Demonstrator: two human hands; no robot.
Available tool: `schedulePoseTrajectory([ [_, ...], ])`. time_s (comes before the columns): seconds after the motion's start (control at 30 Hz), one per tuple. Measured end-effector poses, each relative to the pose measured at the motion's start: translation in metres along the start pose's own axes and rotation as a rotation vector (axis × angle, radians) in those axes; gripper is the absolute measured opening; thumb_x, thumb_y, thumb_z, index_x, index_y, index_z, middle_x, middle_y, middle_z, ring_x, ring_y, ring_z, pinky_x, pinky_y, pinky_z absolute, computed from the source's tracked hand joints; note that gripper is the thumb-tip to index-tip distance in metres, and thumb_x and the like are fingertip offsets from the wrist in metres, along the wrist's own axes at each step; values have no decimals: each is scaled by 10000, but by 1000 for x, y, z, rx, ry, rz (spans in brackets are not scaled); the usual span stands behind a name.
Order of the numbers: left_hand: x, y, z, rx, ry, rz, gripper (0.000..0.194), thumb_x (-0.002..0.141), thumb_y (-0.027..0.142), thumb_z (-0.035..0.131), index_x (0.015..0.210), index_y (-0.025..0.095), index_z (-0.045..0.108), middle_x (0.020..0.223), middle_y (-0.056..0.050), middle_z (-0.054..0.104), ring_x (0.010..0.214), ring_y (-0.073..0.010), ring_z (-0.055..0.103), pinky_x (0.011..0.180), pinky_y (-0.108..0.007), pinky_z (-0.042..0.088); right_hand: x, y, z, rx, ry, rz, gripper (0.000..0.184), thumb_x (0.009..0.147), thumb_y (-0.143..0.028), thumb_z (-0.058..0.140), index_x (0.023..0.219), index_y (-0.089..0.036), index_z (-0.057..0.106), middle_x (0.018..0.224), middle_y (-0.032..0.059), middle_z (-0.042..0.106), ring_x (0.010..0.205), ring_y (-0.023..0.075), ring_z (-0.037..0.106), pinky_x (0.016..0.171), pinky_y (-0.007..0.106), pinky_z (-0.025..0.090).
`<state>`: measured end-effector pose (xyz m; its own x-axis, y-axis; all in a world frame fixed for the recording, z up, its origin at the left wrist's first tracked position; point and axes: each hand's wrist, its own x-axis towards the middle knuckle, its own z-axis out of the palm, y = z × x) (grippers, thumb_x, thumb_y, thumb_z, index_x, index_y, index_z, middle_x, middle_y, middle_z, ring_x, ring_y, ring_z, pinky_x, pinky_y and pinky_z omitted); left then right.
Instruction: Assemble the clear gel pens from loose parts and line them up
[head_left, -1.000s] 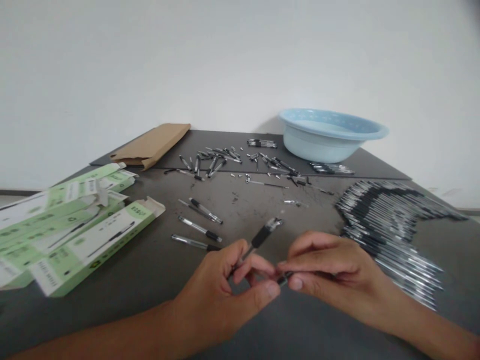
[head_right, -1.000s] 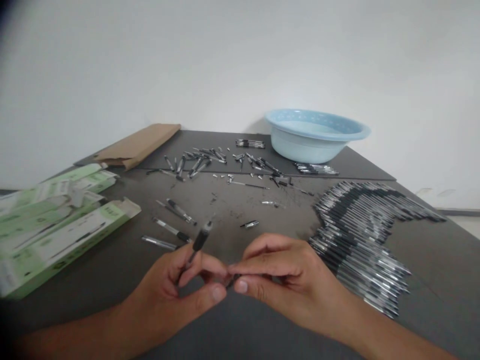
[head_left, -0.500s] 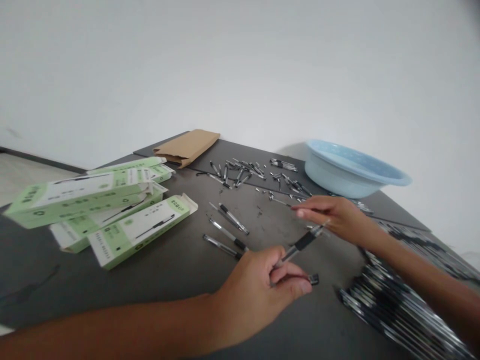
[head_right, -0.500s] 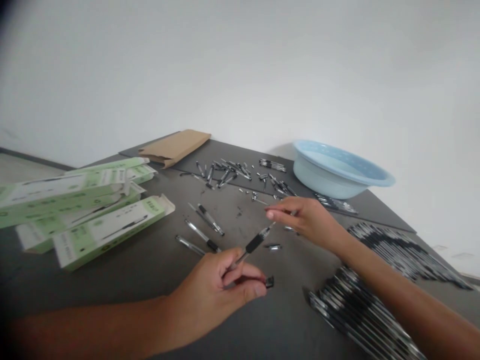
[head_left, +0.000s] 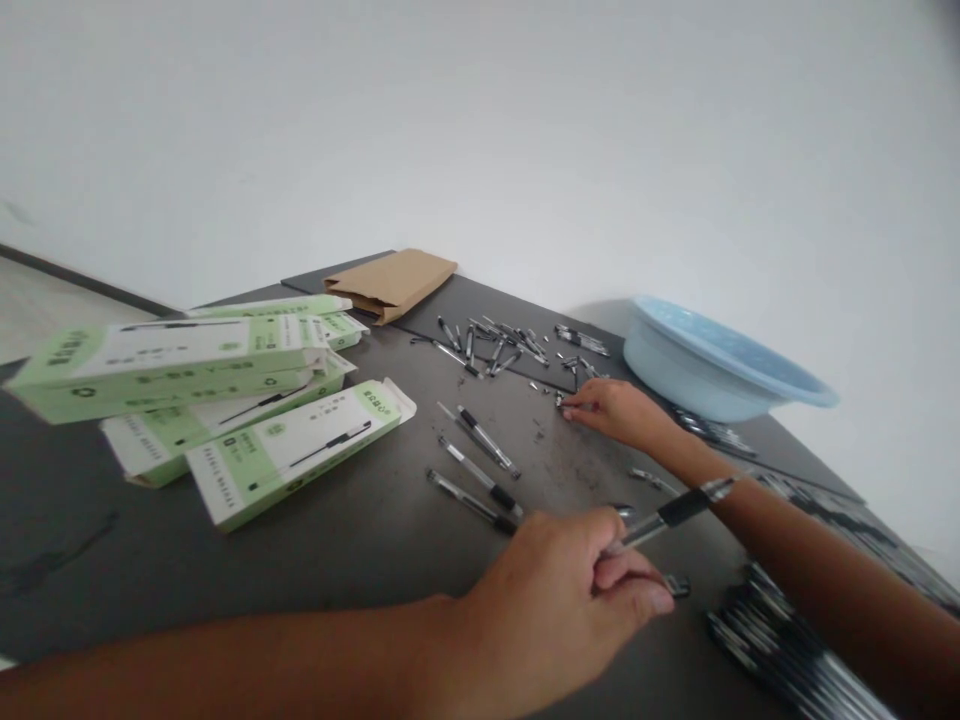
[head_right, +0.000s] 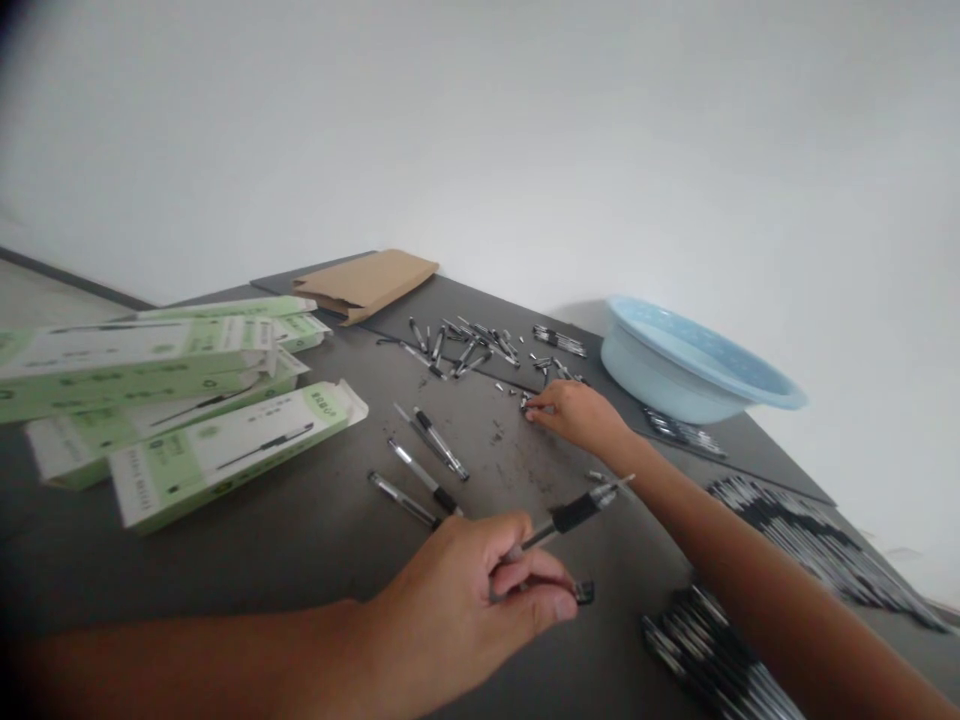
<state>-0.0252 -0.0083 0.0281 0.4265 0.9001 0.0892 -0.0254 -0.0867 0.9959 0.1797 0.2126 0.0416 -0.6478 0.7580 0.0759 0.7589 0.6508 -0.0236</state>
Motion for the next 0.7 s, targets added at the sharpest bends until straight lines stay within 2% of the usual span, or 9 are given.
schedulePoseTrajectory([
  [0.2, 0, 1, 0, 18, -16, -8, 362, 876, 289, 730, 691, 206, 430, 845, 15, 788, 796, -162, 725, 590, -232, 381, 9, -6, 2, -62, 15, 3, 354, 997, -476, 625, 1205, -264, 819, 1054, 78, 786, 865, 221, 734, 787, 316, 542],
  [0.37, 0, -4, 1, 17, -70, -6, 383, 884, 319, 715, 698, 219, 396, 880, -14, 789, 775, -175, 716, 581, -241, 381, 14, -7, 2, -113, -14, -24, 305, 1012, -426, 613, 1171, -289, 835, 1036, 72, 785, 890, 228, 739, 831, 330, 546],
  [0.57, -1, -8, 2, 66, -53, -1, 308, 881, 360, 714, 729, 213, 490, 766, 30, 706, 668, -134, 615, 534, -231, 340, 19, -10, 0, -185, -61, -75, 292, 1017, -343, 610, 1171, -243, 837, 1082, 109, 802, 997, 266, 742, 936, 365, 548],
  [0.7, -1, -7, 0, 59, -80, 4, 339, 882, 363, 708, 714, 211, 457, 827, -7, 757, 721, -164, 695, 534, -233, 345, 19, -14, 0, -223, -91, -118, 299, 1021, -277, 594, 1201, -214, 824, 1104, 126, 815, 1063, 283, 734, 1007, 391, 528],
])
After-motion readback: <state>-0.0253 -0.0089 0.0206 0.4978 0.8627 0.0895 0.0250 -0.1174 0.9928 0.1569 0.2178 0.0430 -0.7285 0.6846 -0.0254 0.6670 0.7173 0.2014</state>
